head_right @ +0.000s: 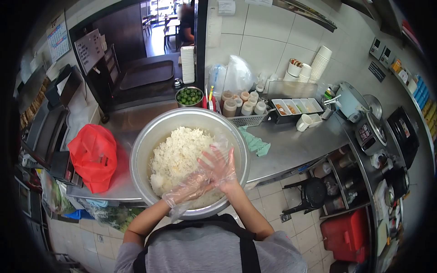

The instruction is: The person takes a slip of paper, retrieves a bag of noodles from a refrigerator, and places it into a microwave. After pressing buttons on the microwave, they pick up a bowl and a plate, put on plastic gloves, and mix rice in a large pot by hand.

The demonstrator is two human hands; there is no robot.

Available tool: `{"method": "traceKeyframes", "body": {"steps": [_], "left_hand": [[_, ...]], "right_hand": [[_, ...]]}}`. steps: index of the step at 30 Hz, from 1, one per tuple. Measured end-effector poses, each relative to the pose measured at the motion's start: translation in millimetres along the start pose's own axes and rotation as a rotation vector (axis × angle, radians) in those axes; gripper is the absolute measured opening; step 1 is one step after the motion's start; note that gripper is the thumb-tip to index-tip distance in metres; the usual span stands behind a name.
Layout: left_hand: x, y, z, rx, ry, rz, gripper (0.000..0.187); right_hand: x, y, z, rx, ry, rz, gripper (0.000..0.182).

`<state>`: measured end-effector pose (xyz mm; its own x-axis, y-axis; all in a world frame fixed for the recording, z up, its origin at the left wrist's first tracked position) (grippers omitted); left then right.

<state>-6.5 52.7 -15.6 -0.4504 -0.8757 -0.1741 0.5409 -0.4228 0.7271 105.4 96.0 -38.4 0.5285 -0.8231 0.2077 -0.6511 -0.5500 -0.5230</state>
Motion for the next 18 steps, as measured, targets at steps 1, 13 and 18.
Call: {"method": "traceKeyframes", "body": {"steps": [1,13,18], "left_hand": [[0.2,-2.0,-3.3,0.008,0.01,0.004,0.016],[-2.4,21.4,-35.2,0.329,-0.291,-0.012,0.034],[6.3,22.7,3.6,0.457,-0.232,-0.018,0.031]], "right_hand": [[-2.1,-1.3,-1.5,0.008,-0.043,0.025,0.077],[-36.1,-15.5,-9.5,0.236,-0.138,0.301,0.076],[-56.5,-22.5,-17.6,0.628,-0.135,0.422,0.074]]}}
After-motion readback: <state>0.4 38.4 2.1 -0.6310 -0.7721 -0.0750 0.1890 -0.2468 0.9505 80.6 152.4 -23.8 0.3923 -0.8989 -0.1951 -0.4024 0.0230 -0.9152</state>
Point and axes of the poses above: each hand's wrist, its own x-axis away from the middle knuckle, its own z-axis out of the back of the hand, y = z × x, the point moved 3 cm from there along -x, towards the middle knuckle, and after that the axes turned 2 degrees about y, right-handed, at the moved point
